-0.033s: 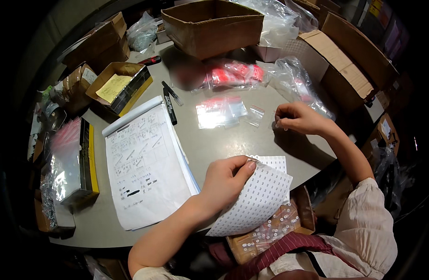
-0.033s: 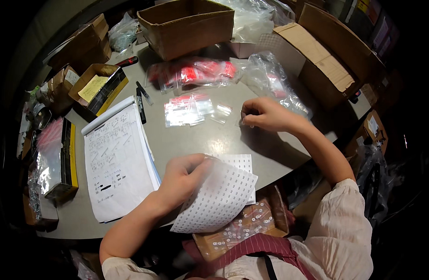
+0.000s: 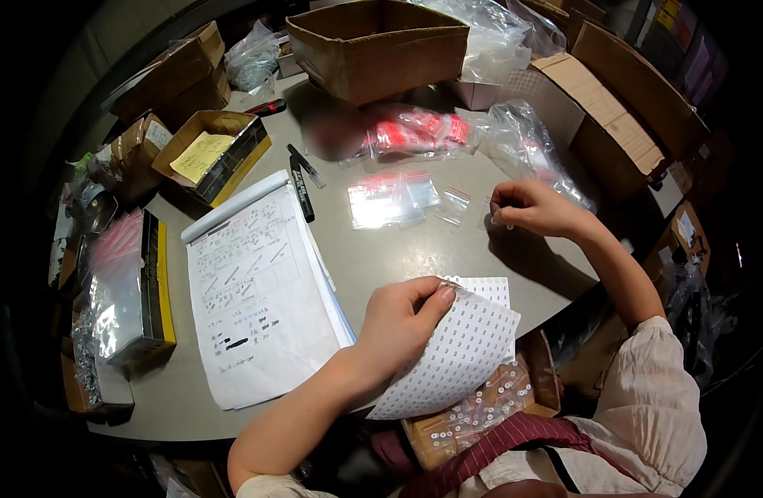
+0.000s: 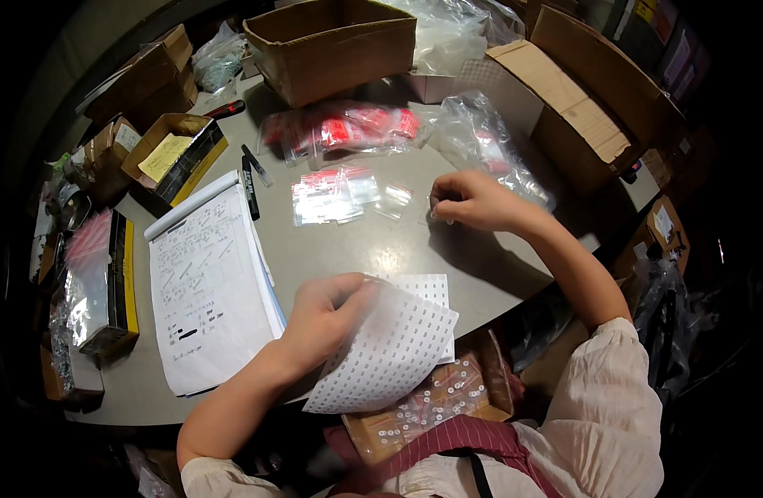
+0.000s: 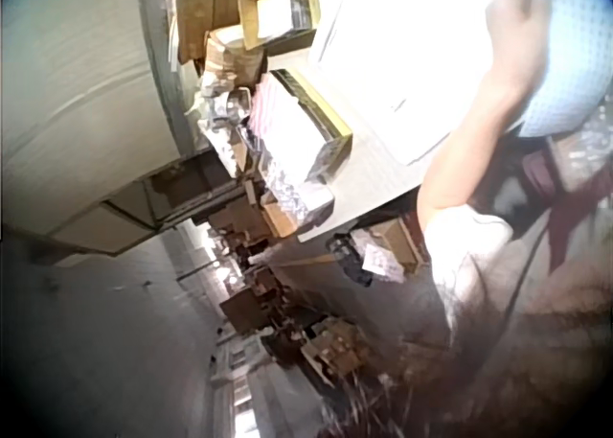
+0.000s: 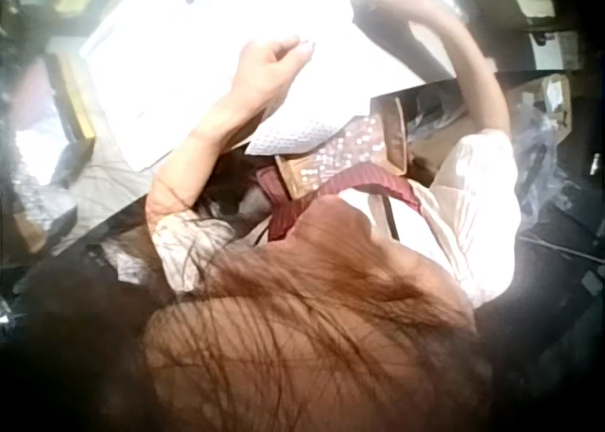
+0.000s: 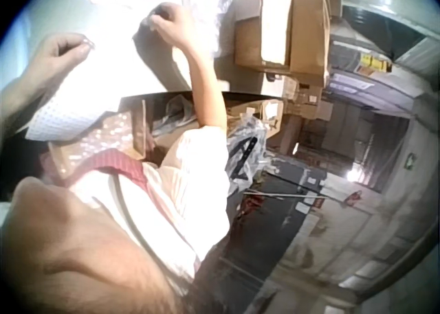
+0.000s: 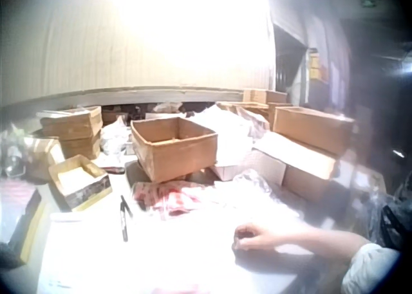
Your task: The person repeatedly peels small circular labels from a perforated sheet and places them into small clear plastic bags on a cluttered work table. The person handles the label sheet and bags by hand, occasionally adjusting the sheet and repositioning bags while continuing the repetitive placement.
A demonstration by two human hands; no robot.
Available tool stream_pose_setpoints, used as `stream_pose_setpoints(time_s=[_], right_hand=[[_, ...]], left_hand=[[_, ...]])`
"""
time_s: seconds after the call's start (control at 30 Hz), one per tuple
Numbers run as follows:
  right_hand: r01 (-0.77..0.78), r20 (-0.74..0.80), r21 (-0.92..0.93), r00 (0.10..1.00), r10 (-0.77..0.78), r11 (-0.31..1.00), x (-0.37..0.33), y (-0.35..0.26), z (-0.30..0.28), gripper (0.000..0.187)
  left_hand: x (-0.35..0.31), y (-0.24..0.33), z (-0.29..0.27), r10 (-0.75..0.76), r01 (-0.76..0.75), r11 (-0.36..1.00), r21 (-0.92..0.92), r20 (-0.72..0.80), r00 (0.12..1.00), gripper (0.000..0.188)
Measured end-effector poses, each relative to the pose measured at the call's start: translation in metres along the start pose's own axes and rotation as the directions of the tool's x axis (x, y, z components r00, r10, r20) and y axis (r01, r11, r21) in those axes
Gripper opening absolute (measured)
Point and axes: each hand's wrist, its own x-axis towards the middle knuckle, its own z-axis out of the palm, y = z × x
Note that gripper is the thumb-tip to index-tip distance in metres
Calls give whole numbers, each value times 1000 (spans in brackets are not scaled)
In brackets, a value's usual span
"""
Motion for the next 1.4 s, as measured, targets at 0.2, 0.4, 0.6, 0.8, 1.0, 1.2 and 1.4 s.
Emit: stream_pose_setpoints(time_s=[0.2,0.4,0.6,0.8,1.0,1.2,1.4], right_hand=[[-20,8,-37,1000,20,999,7,18,-8,21],[-50,-117,-582,993,-22,812,5,2,2,33],[64,-25,-542,995,-92,838,28,-27,-18,30],[243,33,-196,970,-242,950,55,-12,5,34],[270,-21,-463,949,-315,844,62,-9,25,32],[-18,-130,-686,987,-97,727,53,-31,8,30],[341,226,-138,925,-306,930,-13,-67,26,25]], left_hand=[[0,2,-2,3,-4,999,54,15,1000,31],[1,-4,-1,43,-43,999,21,3,999,31],[1,-11,7,128,-132,989,-59,-75,989,28],[3,-13,4,104,-105,994,-42,-24,994,29],[7,-20,4,98,-95,976,-197,5,995,28],[7,-15,1,53,-49,983,-176,20,998,26],[3,-14,3,92,-88,992,-90,43,995,25]])
